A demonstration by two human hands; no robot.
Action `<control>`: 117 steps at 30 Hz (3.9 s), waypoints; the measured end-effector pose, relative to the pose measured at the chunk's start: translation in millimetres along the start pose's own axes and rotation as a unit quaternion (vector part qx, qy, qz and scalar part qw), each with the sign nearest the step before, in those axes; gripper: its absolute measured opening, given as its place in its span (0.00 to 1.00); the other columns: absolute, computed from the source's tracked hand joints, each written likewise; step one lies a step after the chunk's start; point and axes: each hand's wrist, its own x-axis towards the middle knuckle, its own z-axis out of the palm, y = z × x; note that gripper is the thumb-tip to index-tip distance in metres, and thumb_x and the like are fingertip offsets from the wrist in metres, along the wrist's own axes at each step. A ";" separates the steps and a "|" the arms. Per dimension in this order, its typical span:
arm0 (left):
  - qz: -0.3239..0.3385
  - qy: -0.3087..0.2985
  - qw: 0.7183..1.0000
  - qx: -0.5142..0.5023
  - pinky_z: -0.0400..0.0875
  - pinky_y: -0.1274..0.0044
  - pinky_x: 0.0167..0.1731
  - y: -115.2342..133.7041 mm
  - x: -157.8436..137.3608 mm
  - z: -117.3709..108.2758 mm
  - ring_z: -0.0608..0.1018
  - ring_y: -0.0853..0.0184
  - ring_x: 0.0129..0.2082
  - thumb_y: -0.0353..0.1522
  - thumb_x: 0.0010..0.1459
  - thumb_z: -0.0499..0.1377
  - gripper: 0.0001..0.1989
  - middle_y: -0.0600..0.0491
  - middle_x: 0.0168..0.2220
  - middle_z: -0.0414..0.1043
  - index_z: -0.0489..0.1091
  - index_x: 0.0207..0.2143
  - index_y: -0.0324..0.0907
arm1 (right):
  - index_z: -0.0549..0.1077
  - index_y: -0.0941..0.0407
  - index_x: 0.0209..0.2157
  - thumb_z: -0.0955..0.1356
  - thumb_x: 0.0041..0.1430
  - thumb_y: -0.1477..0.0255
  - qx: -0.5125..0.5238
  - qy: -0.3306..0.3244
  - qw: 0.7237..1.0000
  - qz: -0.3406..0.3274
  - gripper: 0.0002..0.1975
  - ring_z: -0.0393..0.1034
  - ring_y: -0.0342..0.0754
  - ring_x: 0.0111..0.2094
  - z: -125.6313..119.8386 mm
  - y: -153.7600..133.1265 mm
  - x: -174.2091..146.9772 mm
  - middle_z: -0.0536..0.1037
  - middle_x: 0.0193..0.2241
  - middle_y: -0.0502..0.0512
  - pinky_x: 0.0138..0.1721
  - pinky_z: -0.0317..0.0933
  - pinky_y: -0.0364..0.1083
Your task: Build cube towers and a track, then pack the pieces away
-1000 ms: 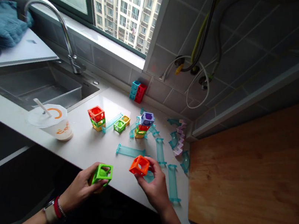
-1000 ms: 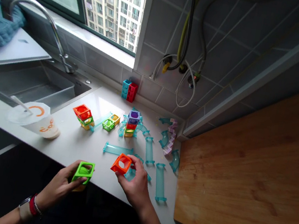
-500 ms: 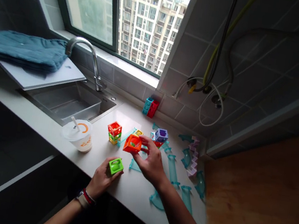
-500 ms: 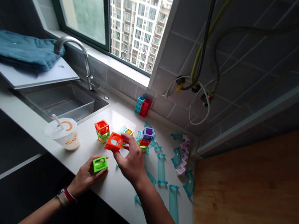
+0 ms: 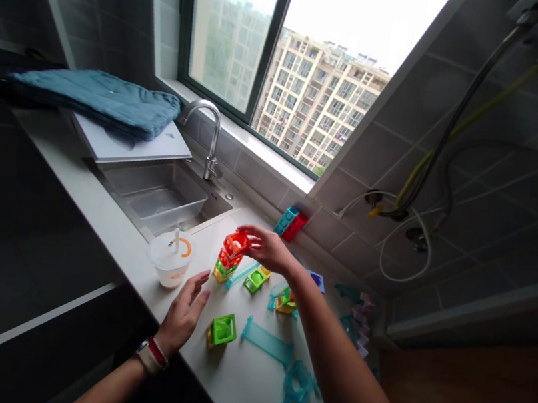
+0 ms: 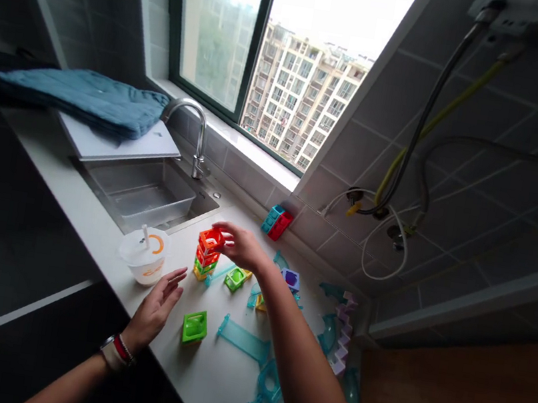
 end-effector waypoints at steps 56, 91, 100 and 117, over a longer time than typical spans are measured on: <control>0.029 -0.028 0.997 -0.064 0.78 0.62 0.50 -20.8 81.8 33.0 0.83 0.51 0.50 0.47 0.57 0.68 0.31 0.43 0.53 0.81 0.70 0.58 0.42 | 0.70 0.51 0.57 0.80 0.47 0.67 -0.014 0.045 0.999 0.021 0.35 0.76 0.53 0.50 26.3 35.2 -20.1 0.80 0.49 0.56 0.51 0.72 0.54; 0.211 -0.205 0.935 0.198 0.68 0.56 0.63 120.4 18.2 59.3 0.74 0.49 0.62 0.41 0.62 0.64 0.28 0.46 0.61 0.73 0.64 0.64 0.52 | 0.64 0.46 0.67 0.73 0.61 0.60 -0.103 0.302 0.939 0.133 0.34 0.66 0.61 0.63 54.6 -13.5 -275.4 0.70 0.62 0.61 0.65 0.62 0.59; 0.184 -0.313 0.909 0.204 0.75 0.54 0.54 112.4 106.4 147.4 0.78 0.46 0.58 0.43 0.51 0.72 0.47 0.36 0.59 0.74 0.56 0.69 0.44 | 0.64 0.52 0.67 0.71 0.57 0.78 -0.082 0.383 0.909 0.145 0.36 0.70 0.57 0.60 -34.2 55.6 -214.0 0.72 0.62 0.63 0.64 0.61 0.60; 0.133 -0.372 0.889 0.233 0.78 0.64 0.44 100.1 125.9 159.6 0.82 0.56 0.41 0.44 0.52 0.68 0.26 0.44 0.49 0.80 0.73 0.52 0.43 | 0.77 0.61 0.53 0.73 0.59 0.61 -0.104 0.507 0.796 0.315 0.25 0.79 0.60 0.46 -67.3 128.2 -258.3 0.83 0.42 0.66 0.53 0.69 0.57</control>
